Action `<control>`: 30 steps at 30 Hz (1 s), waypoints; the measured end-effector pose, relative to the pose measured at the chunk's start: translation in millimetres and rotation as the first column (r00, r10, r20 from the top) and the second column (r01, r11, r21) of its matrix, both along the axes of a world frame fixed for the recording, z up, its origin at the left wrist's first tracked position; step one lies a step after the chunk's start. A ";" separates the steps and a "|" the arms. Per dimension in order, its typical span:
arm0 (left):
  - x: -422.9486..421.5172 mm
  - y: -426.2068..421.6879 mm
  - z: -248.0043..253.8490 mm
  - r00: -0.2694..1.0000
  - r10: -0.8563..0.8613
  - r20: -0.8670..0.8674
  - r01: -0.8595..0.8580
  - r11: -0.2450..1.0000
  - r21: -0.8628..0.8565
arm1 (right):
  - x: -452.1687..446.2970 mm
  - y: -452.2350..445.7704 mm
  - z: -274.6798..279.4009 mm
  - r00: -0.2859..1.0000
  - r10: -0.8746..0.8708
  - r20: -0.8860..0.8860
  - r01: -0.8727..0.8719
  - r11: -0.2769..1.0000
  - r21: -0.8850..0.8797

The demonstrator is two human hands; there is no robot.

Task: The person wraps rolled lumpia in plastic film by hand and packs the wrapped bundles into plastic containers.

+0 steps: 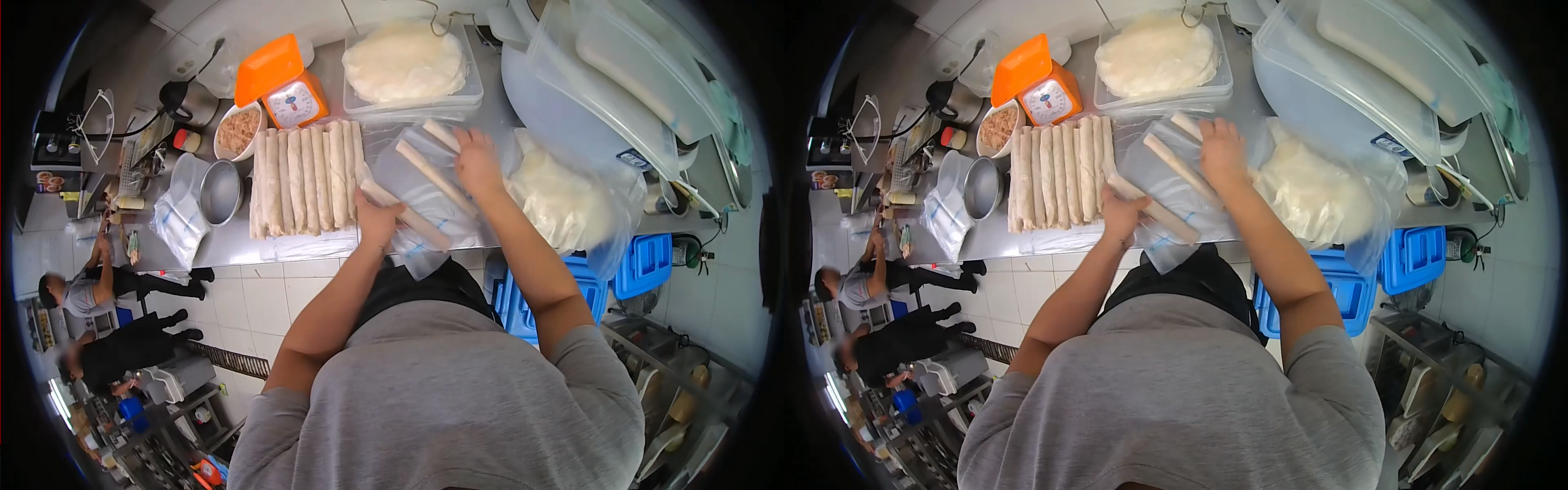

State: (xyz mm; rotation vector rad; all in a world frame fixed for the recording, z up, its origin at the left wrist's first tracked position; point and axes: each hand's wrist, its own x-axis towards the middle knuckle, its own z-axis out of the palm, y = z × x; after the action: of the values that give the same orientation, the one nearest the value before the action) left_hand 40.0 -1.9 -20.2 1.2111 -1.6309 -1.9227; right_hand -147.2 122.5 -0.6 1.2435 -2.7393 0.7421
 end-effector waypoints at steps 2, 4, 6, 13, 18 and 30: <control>3.8 15.6 6.7 0.996 0.071 -0.046 -0.069 0.997 0.034 | 25.4 3.6 18.8 0.992 0.120 0.037 -0.116 0.988 -0.098; 15.5 17.2 14.0 0.998 0.052 -0.019 -0.048 0.983 0.176 | 61.4 12.3 17.8 0.949 0.259 0.180 -0.240 0.963 -0.121; 33.4 12.9 12.5 0.999 0.021 -0.025 -0.012 0.951 0.310 | 104.7 20.1 11.2 0.938 0.282 0.199 -0.245 0.950 -0.194; 72.7 -33.2 32.6 0.954 -0.293 -0.070 0.246 0.627 0.739 | 158.7 55.3 21.6 0.978 0.011 0.208 0.084 0.894 -0.441; 24.7 -44.7 40.5 0.843 -0.464 -0.273 0.523 0.585 0.620 | 186.9 70.6 29.6 0.991 0.135 -0.011 -0.127 0.901 -0.415; -16.0 -100.1 28.1 0.241 -0.793 0.560 0.799 -0.166 -0.578 | 174.7 40.2 -9.1 0.957 -0.172 0.235 0.151 0.983 0.103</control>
State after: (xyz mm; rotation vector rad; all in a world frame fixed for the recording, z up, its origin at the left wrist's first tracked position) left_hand 24.1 -102.0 7.8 -0.5216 -3.1926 -0.9596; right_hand 27.5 162.7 -9.7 0.9830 -3.0521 0.8198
